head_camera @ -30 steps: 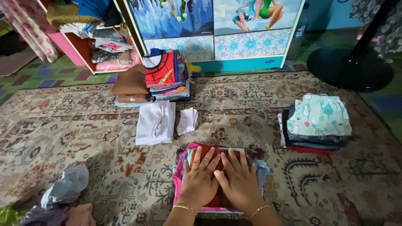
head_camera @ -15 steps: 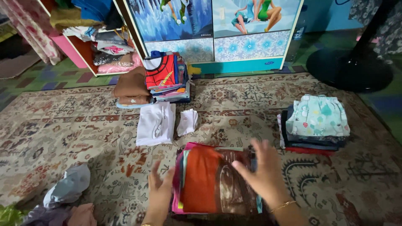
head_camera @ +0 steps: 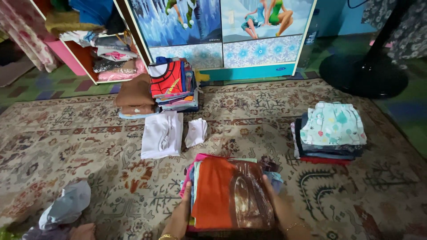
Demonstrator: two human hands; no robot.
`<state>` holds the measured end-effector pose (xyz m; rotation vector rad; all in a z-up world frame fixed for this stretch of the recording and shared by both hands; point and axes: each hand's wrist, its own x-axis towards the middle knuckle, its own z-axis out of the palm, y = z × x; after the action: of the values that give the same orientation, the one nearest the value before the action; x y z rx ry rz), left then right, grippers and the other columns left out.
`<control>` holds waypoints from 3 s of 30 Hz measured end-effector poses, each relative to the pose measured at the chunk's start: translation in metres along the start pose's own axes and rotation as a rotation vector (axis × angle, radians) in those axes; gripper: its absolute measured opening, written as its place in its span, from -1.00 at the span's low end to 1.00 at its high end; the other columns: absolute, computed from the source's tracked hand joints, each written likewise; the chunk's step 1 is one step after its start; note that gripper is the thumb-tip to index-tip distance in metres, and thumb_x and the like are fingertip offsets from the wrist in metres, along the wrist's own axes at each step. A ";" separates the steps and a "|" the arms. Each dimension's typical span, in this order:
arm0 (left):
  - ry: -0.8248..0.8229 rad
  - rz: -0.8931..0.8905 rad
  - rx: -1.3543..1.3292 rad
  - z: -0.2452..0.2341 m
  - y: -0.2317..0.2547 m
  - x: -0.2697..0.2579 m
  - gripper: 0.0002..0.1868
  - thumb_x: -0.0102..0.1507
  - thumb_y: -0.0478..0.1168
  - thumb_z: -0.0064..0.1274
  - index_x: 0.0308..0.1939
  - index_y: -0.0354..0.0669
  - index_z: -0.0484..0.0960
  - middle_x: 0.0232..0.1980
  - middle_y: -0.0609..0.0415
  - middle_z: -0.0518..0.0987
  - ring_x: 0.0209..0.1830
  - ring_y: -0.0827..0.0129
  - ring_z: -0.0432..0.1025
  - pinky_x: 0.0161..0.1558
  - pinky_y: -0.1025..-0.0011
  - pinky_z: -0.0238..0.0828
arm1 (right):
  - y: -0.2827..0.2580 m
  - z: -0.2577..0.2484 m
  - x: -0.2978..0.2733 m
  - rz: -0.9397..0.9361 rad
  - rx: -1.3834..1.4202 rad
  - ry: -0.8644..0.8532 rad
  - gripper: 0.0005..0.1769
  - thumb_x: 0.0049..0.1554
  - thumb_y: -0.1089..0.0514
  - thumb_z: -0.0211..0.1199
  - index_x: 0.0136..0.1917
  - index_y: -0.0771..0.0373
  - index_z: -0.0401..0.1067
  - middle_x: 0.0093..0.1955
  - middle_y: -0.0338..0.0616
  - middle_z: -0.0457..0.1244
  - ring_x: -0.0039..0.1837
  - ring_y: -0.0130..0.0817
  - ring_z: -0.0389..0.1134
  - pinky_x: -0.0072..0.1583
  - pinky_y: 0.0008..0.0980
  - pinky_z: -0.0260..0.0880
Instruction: Folding laundry including shirts and small garments on a rug and stacking them neatly.
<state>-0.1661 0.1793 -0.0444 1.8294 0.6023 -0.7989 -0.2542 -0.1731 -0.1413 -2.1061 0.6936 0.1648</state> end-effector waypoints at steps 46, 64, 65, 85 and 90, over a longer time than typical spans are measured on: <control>-0.536 0.534 -0.403 0.003 -0.029 0.073 -0.13 0.32 0.23 -0.11 0.53 -0.32 0.20 0.53 -0.08 0.38 0.52 0.23 0.25 0.46 0.30 0.12 | -0.112 -0.052 -0.071 -0.432 0.738 -0.183 -0.23 0.18 0.01 0.28 0.53 0.43 0.22 0.46 0.17 0.23 0.41 -0.09 0.26 0.38 -0.13 0.25; -0.513 0.502 -0.584 0.010 0.008 0.047 -0.24 0.28 0.12 0.00 0.43 -0.31 0.40 0.39 -0.01 0.55 0.38 0.30 0.42 0.35 0.29 0.32 | -0.063 -0.049 -0.042 -1.138 0.407 -0.153 -0.10 0.22 0.02 0.31 0.66 0.34 -0.01 0.63 0.17 0.00 0.57 0.13 0.07 0.42 0.09 0.10; -0.518 0.502 -0.578 0.010 0.034 0.019 -0.24 0.28 0.12 0.00 0.43 -0.31 0.40 0.39 -0.01 0.55 0.38 0.30 0.42 0.35 0.29 0.32 | -0.085 -0.060 -0.051 -1.135 0.408 -0.144 -0.10 0.22 0.02 0.31 0.66 0.34 -0.01 0.63 0.17 0.00 0.57 0.13 0.07 0.42 0.09 0.10; 0.035 0.350 0.196 0.099 0.228 0.101 0.20 0.05 0.66 -0.19 0.43 -0.23 0.48 0.36 -0.23 0.53 0.37 0.05 0.39 0.37 0.21 0.23 | -0.133 -0.130 0.183 0.238 0.792 -0.060 -0.17 -0.04 -0.37 0.44 0.33 0.15 0.49 0.19 -0.10 0.36 0.09 -0.19 0.42 0.09 -0.07 0.33; 0.025 0.393 0.141 0.103 0.215 0.107 0.26 0.03 0.67 -0.20 0.49 -0.25 0.32 0.47 -0.19 0.40 0.45 0.06 0.30 0.38 0.19 0.23 | -0.141 -0.134 0.160 0.315 0.694 -0.078 0.07 -0.15 -0.54 0.37 0.45 0.11 0.40 0.36 -0.06 0.26 0.34 -0.08 0.30 0.29 0.02 0.24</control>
<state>0.0313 0.0089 -0.0243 2.0045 0.1922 -0.5641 -0.0634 -0.2815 -0.0176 -1.3192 0.8808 0.1499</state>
